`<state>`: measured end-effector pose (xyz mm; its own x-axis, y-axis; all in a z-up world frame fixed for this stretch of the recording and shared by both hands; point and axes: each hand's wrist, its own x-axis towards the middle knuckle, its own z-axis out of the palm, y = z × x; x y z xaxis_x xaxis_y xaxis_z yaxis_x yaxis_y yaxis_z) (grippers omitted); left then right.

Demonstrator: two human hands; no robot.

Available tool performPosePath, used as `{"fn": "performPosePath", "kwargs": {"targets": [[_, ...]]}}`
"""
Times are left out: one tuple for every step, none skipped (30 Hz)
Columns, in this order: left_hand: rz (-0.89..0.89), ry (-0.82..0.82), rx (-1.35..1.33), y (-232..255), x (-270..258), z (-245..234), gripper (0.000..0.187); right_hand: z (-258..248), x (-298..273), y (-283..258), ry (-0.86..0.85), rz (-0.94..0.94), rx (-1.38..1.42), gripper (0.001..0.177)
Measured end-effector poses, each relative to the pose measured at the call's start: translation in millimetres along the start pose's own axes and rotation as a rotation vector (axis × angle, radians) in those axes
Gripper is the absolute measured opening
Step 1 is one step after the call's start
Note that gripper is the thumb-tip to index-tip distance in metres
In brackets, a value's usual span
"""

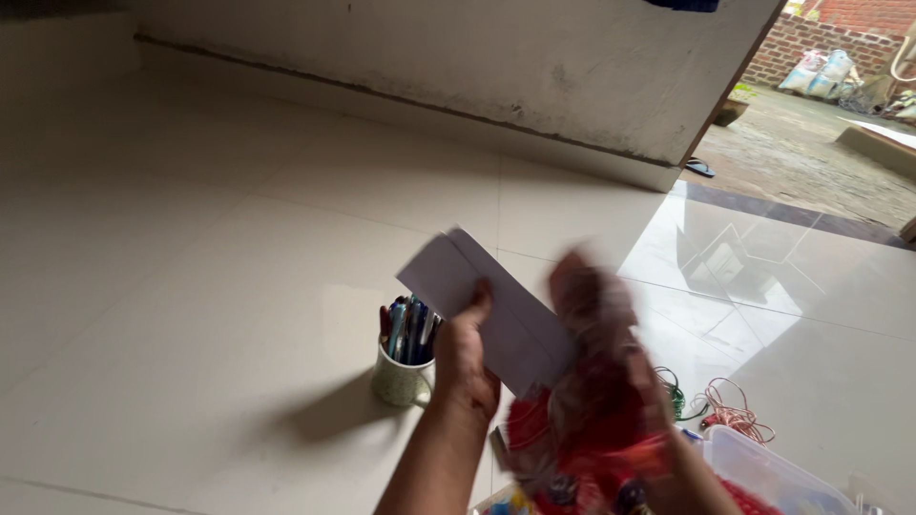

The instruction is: The person organizes stationery items on a tiled floor. They place pens into a cup, fold a piece of paper, and put it into a pencil case. They also handle a small card and a mesh bag, placing items inside.

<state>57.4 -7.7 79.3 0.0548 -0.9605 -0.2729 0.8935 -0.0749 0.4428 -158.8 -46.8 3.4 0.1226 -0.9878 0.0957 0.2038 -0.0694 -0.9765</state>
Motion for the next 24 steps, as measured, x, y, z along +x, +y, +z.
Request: {"fn": "performPosePath", "kwargs": {"targets": [[0.005, -0.084, -0.010, -9.0, 1.1, -1.8, 0.051, 12.8, 3.7, 3.6, -0.029, -0.025, -0.051, 0.046], [0.010, -0.167, -0.020, -15.1, 3.7, -3.1, 0.055, 26.5, 5.3, 5.4, -0.058, -0.051, -0.103, 0.051], [0.026, -0.128, 0.042, -18.4, 7.0, -5.1, 0.055, 40.3, 3.7, 5.4, -0.088, -0.074, -0.153, 0.057], [0.041, -0.089, 0.103, -20.7, 9.3, -7.8, 0.055, 52.7, -2.6, 3.4, -0.112, -0.101, -0.158, 0.057], [0.060, -0.048, 0.164, -21.0, 10.8, -11.6, 0.055, 64.5, -12.1, 0.5, -0.140, -0.127, -0.161, 0.058], [0.079, -0.008, 0.225, -20.8, 12.2, -15.7, 0.055, 72.1, -21.5, -5.4, -0.168, -0.154, -0.165, 0.060], [0.102, 0.032, 0.287, -19.2, 14.6, -19.5, 0.055, 76.2, -27.0, -13.4, -0.050, -0.210, -0.393, 0.061], [0.124, 0.072, 0.349, -18.0, 17.7, -22.9, 0.055, 77.7, -30.8, -20.1, 0.072, -0.262, -0.620, 0.062], [0.241, 0.085, 0.386, -19.2, 19.8, -26.0, 0.056, 76.3, -31.7, -25.8, 0.200, -0.314, -0.850, 0.063], [0.358, 0.099, 0.421, -21.5, 20.6, -29.6, 0.058, 72.3, -31.6, -29.2, 0.194, -0.511, -0.971, 0.058], [0.475, 0.112, 0.454, -23.7, 22.9, -30.2, 0.060, 66.0, -31.8, -30.3, 0.186, -0.711, -1.090, 0.054], [0.359, 0.110, 0.371, -26.3, 23.9, -29.8, 0.059, 61.4, -31.6, -27.5, 0.176, -0.914, -1.206, 0.050], [0.242, 0.107, 0.289, -30.5, 21.4, -29.9, 0.059, 60.1, -34.5, -19.7, 0.074, -0.937, -1.220, 0.049], [0.124, 0.105, 0.207, -33.1, 19.8, -28.3, 0.058, 60.5, -39.1, -10.3, -0.028, -0.959, -1.232, 0.047], [0.101, 0.113, 0.190, -33.1, 19.8, -26.1, 0.053, 59.5, -41.6, -3.7, -0.131, -0.978, -1.242, 0.045], [0.078, 0.120, 0.173, -31.5, 19.2, -25.1, 0.048, 56.2, -45.7, 0.2, -0.182, -0.962, -1.191, 0.051], [0.057, 0.130, 0.156, -28.3, 18.4, -24.6, 0.042, 52.7, -53.6, 4.4, -0.235, -0.946, -1.137, 0.058], [0.042, 0.106, 0.162, -24.6, 16.0, -25.6, 0.037, 49.4, -58.3, 8.0, -0.288, -0.929, -1.082, 0.064], [0.028, 0.085, 0.169, -20.2, 11.6, -28.8, 0.034, 46.0, -59.5, 11.9, -0.284, -0.900, -1.062, 0.062], [0.014, 0.064, 0.175, -17.5, 8.6, -29.5, 0.034, 41.2, -60.9, 16.4, -0.281, -0.872, -1.041, 0.060], [0.003, 0.060, 0.181, -17.6, 7.0, -28.0, 0.033, 36.2, -61.3, 22.1, -0.278, -0.841, -1.020, 0.058], [-0.008, 0.057, 0.187, -19.0, 5.9, -26.4, 0.033, 31.6, -58.6, 28.2, -0.279, -0.862, -0.985, 0.058], [-0.021, 0.051, 0.193, -21.2, 5.4, -24.9, 0.032, 25.9, -55.4, 33.7, -0.278, -0.882, -0.952, 0.058], [-0.026, 0.057, 0.184, -21.6, 6.0, -25.0, 0.033, 19.7, -53.5, 38.9, -0.277, -0.902, -0.919, 0.059]]}}
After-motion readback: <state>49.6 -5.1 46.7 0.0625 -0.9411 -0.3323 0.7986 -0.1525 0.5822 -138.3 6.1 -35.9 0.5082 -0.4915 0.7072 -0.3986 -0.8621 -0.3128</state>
